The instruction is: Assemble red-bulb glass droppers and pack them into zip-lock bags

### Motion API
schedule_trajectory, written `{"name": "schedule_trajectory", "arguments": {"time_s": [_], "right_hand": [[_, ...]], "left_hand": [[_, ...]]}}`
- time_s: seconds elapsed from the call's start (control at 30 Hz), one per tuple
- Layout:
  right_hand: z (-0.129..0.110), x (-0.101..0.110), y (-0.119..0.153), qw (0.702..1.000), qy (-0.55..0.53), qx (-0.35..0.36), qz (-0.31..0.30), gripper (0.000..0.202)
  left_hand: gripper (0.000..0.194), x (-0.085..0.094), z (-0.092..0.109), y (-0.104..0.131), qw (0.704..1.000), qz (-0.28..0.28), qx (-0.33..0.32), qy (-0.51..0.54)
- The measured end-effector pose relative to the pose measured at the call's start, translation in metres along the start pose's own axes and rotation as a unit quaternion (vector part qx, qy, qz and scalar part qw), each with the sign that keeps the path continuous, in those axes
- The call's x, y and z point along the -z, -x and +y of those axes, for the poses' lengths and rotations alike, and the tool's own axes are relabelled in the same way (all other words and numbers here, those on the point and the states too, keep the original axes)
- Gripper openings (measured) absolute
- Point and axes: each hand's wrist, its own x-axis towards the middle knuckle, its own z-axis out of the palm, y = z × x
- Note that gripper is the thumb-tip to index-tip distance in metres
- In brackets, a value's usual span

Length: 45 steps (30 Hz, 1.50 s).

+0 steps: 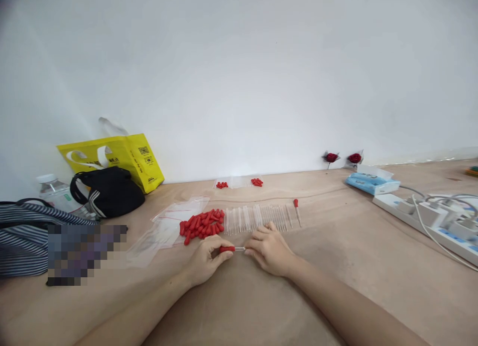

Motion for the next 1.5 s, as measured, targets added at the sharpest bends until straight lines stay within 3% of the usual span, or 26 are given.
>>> {"name": "schedule_trajectory", "arguments": {"time_s": [0.1,0.2,0.27,0.37,0.5,0.63,0.83,1.1,1.27,1.5], "right_hand": [[0.007,0.002,0.001,0.999,0.028,-0.03,0.025,0.018],[0.028,0.004,0.003,0.983,0.044,-0.156,0.083,0.021],[0.049,0.007,0.006,0.952,0.06,-0.277,0.117,0.023],[0.078,0.01,0.012,0.882,0.086,-0.446,0.126,0.028],[0.097,0.012,0.014,0.829,0.092,-0.543,0.095,0.034],[0.096,0.01,0.012,0.816,0.109,-0.564,0.061,0.03],[0.092,0.011,0.01,0.823,0.13,-0.551,0.043,0.027],[0.089,0.013,0.008,0.834,0.135,-0.536,-0.001,0.029],[0.089,0.011,0.005,0.832,0.151,-0.531,-0.053,0.032],[0.085,0.007,0.002,0.833,0.183,-0.518,-0.066,0.032]], "left_hand": [[0.022,0.0,-0.003,0.0,0.999,0.041,-0.01,-0.005],[0.032,-0.002,-0.009,0.0,0.994,0.107,0.001,-0.015],[0.026,-0.002,-0.012,0.0,0.991,0.127,0.016,-0.028],[0.01,-0.002,-0.015,-0.002,0.993,0.108,0.021,-0.041],[0.003,-0.001,-0.014,-0.003,0.995,0.078,0.028,-0.051],[0.005,0.0,-0.01,-0.003,0.995,0.068,0.034,-0.058],[0.008,-0.001,-0.012,-0.004,0.994,0.073,0.03,-0.077],[0.005,0.016,-0.019,-0.007,0.963,0.141,0.059,-0.224],[0.011,0.029,-0.025,-0.008,0.953,0.095,0.026,-0.286],[0.021,0.026,-0.023,-0.011,0.928,0.087,0.012,-0.363]]}}
